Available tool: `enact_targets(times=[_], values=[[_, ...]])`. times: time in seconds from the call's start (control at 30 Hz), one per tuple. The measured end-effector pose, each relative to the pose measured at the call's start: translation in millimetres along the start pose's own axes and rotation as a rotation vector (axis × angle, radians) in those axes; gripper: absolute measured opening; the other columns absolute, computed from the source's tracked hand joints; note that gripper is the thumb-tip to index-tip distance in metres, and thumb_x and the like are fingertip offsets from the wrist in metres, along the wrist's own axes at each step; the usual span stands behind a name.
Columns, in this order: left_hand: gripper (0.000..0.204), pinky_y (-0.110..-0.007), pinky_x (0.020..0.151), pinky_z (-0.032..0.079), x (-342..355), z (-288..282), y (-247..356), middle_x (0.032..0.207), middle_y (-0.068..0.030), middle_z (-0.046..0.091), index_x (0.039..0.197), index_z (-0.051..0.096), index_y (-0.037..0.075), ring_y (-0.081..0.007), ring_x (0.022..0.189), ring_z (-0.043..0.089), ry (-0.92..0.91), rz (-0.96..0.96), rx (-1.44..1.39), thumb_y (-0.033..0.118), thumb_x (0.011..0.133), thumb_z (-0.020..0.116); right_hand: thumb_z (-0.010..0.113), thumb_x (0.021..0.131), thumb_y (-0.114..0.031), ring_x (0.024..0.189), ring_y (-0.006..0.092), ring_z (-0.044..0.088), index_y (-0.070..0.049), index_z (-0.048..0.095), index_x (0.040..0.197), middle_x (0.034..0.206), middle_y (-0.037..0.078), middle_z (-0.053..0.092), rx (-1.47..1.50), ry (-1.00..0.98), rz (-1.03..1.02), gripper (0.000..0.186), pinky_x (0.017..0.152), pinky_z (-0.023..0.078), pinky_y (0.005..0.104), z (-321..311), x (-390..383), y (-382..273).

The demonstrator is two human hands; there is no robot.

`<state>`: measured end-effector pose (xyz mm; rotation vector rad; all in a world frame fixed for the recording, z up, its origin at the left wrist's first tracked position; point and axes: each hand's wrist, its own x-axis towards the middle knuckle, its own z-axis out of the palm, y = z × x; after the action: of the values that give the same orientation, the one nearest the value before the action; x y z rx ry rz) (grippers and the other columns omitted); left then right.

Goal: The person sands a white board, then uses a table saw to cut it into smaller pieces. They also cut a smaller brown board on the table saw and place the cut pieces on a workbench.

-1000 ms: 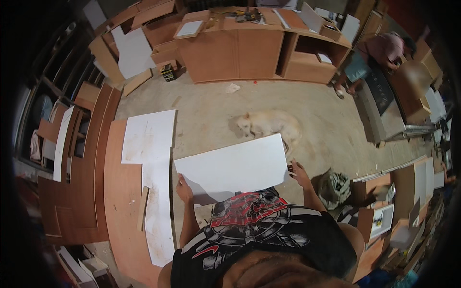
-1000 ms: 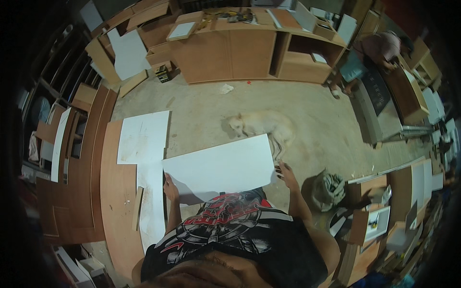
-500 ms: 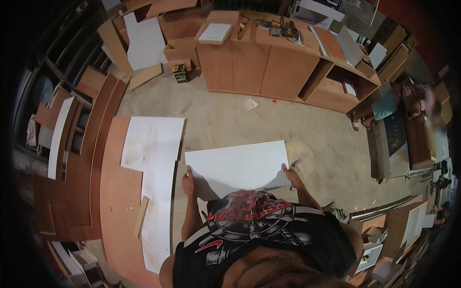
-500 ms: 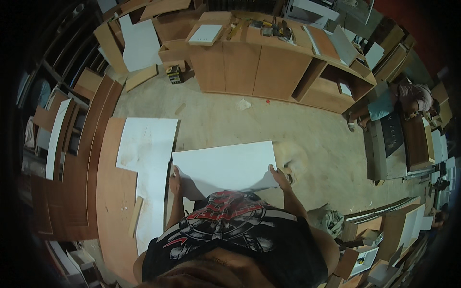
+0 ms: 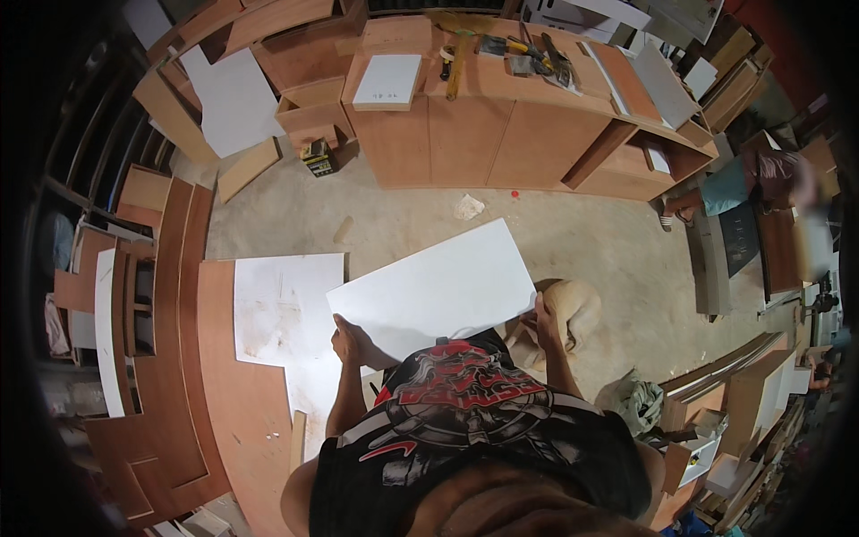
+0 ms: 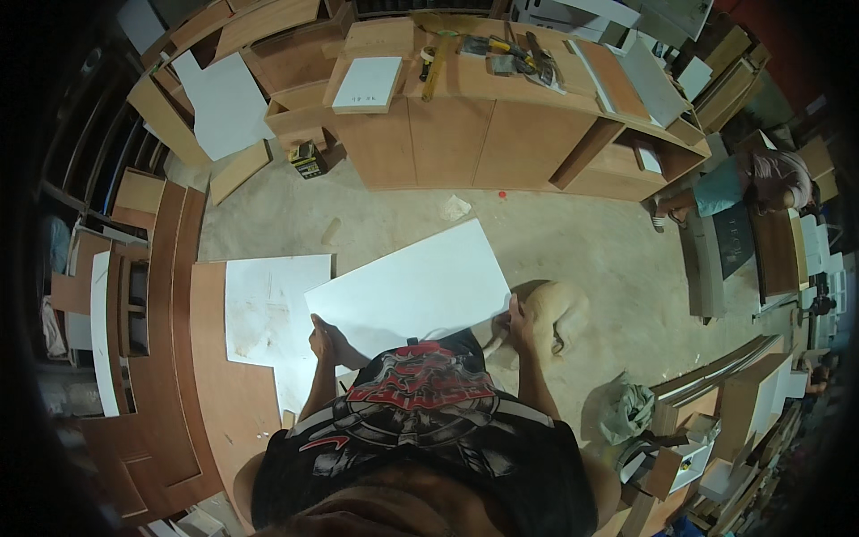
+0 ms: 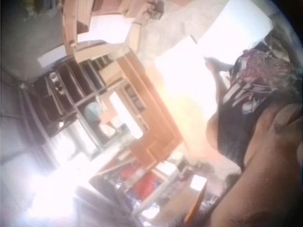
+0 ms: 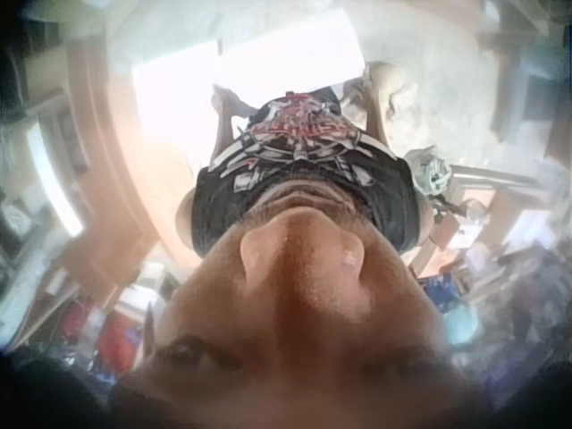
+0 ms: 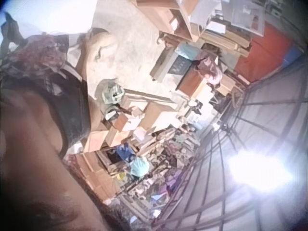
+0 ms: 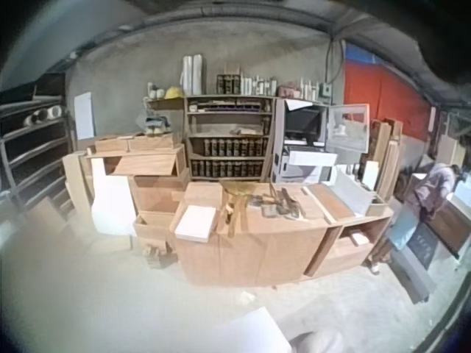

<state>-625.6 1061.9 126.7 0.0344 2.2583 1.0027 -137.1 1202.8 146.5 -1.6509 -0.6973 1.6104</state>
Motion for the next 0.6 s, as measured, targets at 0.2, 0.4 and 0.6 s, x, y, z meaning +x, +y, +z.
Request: enact_targets(times=[0.2,0.4,0.6], values=[[0.092,-0.042,0.095,0.05,68.4,22.0,45.7,0.121,-0.0185,0.067,0.124,0.063,-0.01,-0.03,0.11,0.063,0.101,-0.098,-0.437,0.077,0.094,0.049,0.055,0.107,-0.041,0.083,0.013,0.064,-0.002,0.062,0.113,0.096,0.004,0.065,0.033,-0.337,-0.237,0.04,0.085,0.058,0.0345,146.3,104.2,-150.6],[0.084,-0.046,0.116,0.037,65.3,38.5,133.6,0.157,-0.016,0.043,0.156,0.034,0.002,-0.0335,0.141,0.044,0.014,0.021,-0.959,0.068,0.103,0.036,0.055,0.108,-0.032,0.082,0.0147,0.068,0.002,0.061,0.108,0.096,0.008,0.065,-0.109,-0.581,-0.421,0.035,0.079,0.059,0.0308,300.3,181.7,-293.3],[0.08,-0.046,0.118,0.033,103.0,22.4,192.4,0.161,-0.0148,0.038,0.158,0.032,0.005,-0.0337,0.145,0.039,0.109,0.083,-0.919,0.064,0.105,0.035,0.062,0.104,-0.033,0.072,0.0147,0.069,0.005,0.06,0.103,0.089,0.009,0.066,-0.193,-0.68,-0.466,0.039,0.069,0.057,0.0269,404.3,223.4,-369.3]])
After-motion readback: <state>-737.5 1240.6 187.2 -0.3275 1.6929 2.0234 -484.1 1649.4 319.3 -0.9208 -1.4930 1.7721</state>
